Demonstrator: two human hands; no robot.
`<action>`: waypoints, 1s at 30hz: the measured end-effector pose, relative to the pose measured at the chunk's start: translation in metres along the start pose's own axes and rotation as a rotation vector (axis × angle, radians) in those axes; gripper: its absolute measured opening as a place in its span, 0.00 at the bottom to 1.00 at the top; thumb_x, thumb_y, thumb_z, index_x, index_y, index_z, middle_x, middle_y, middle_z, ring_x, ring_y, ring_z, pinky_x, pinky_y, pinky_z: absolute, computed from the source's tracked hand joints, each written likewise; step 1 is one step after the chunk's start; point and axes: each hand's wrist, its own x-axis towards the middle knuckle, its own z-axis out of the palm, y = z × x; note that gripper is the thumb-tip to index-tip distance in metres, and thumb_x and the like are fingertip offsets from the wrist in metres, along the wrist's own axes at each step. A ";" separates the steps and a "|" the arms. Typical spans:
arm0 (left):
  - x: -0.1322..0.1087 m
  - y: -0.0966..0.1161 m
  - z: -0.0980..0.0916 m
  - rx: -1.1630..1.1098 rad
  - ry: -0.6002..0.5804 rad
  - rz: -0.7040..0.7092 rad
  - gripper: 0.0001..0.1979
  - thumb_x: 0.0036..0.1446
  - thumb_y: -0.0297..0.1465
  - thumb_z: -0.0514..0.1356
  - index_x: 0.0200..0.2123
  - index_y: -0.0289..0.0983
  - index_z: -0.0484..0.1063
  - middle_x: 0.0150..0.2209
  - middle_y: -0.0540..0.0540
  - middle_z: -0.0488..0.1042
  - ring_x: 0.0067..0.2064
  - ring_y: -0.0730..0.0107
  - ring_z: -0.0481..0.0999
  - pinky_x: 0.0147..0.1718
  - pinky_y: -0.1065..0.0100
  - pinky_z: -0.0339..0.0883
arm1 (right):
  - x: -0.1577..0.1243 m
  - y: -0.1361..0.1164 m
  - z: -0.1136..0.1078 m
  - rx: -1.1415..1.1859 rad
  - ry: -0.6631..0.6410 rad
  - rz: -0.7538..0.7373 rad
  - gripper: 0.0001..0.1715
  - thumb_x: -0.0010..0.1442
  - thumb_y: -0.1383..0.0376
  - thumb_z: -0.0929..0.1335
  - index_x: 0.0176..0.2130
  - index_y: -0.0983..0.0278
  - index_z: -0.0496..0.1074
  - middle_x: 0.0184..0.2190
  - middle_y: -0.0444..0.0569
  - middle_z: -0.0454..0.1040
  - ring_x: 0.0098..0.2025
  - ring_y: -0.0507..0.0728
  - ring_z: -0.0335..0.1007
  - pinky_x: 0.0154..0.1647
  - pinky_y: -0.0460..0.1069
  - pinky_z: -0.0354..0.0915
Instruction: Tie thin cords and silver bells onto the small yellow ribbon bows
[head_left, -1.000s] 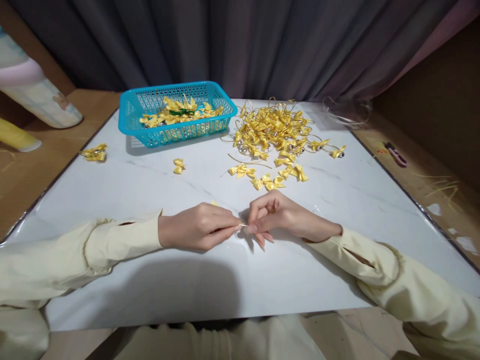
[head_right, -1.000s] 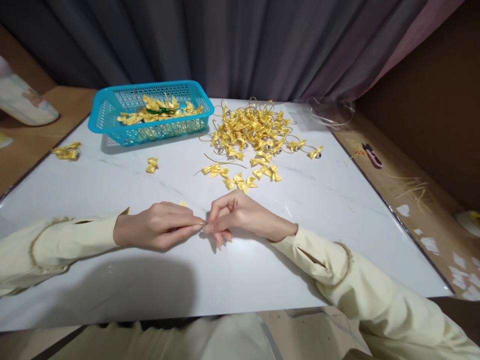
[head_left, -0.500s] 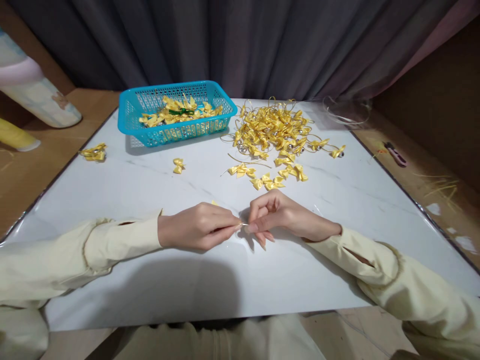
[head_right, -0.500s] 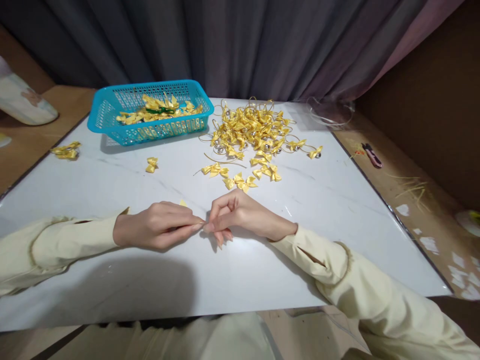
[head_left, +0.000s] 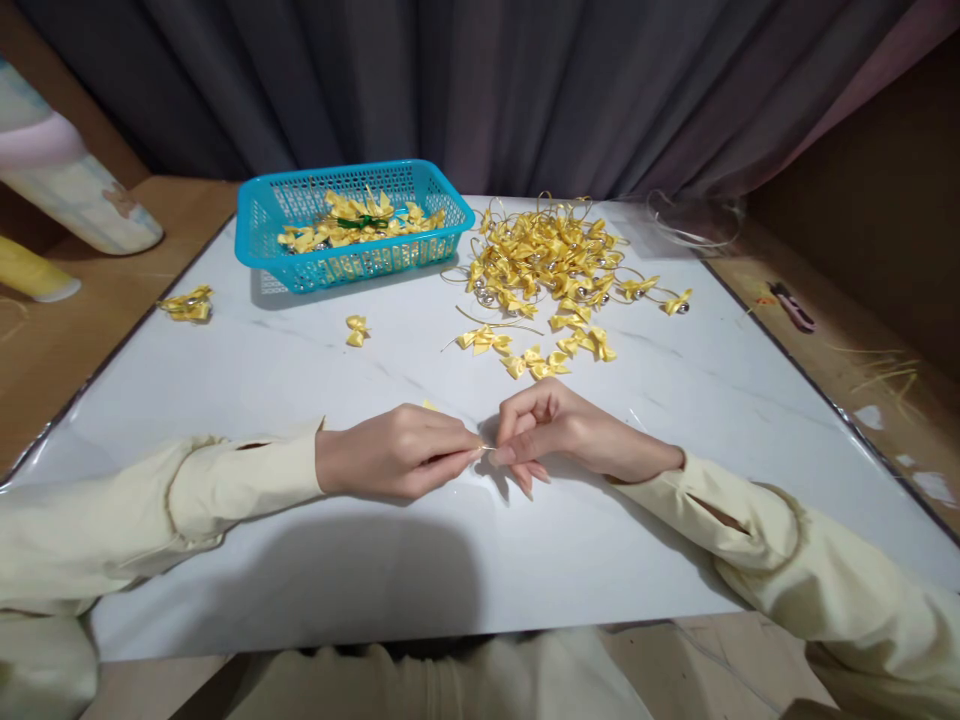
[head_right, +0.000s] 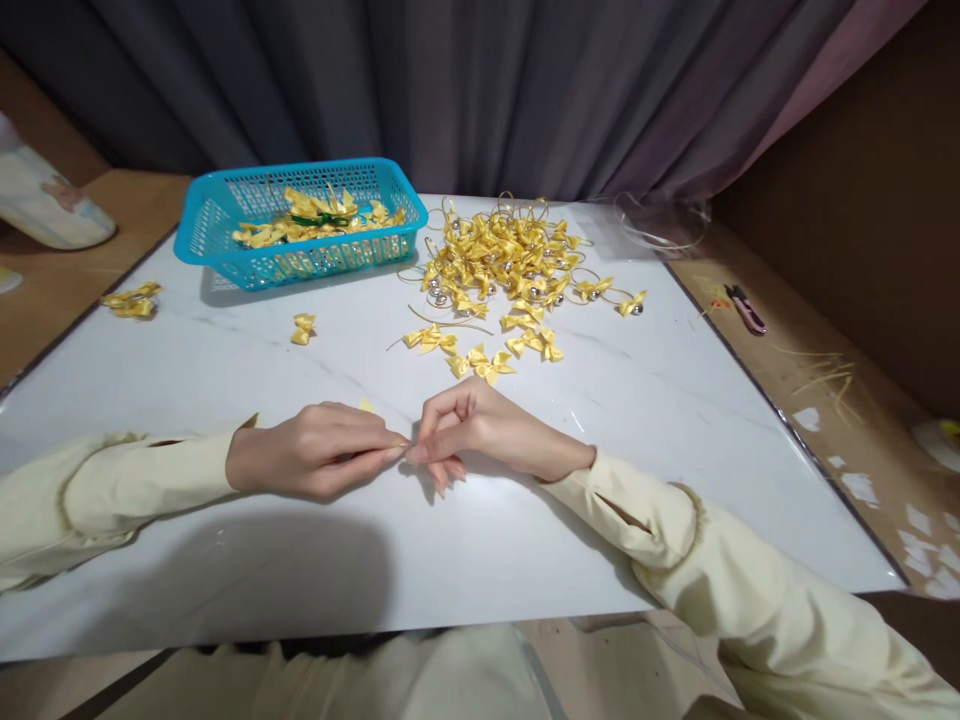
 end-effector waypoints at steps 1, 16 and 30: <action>0.000 0.000 0.000 -0.001 -0.001 -0.005 0.12 0.62 0.26 0.50 0.30 0.32 0.72 0.23 0.46 0.72 0.23 0.75 0.69 0.24 0.75 0.62 | 0.000 0.000 0.000 0.003 0.002 0.001 0.08 0.49 0.69 0.71 0.23 0.71 0.72 0.15 0.46 0.72 0.16 0.46 0.59 0.18 0.43 0.56; 0.003 0.002 -0.004 -0.128 -0.034 -0.111 0.12 0.61 0.27 0.50 0.31 0.32 0.72 0.21 0.48 0.70 0.21 0.77 0.64 0.21 0.76 0.58 | 0.004 0.003 -0.002 0.093 -0.025 0.010 0.05 0.49 0.71 0.70 0.23 0.72 0.72 0.15 0.47 0.72 0.15 0.46 0.59 0.17 0.42 0.55; 0.004 0.002 -0.006 -0.250 -0.041 -0.131 0.08 0.58 0.26 0.53 0.33 0.30 0.71 0.22 0.48 0.70 0.20 0.79 0.59 0.19 0.77 0.56 | 0.003 0.004 -0.001 0.104 -0.011 -0.002 0.05 0.49 0.71 0.71 0.25 0.72 0.73 0.15 0.47 0.73 0.15 0.46 0.60 0.18 0.42 0.56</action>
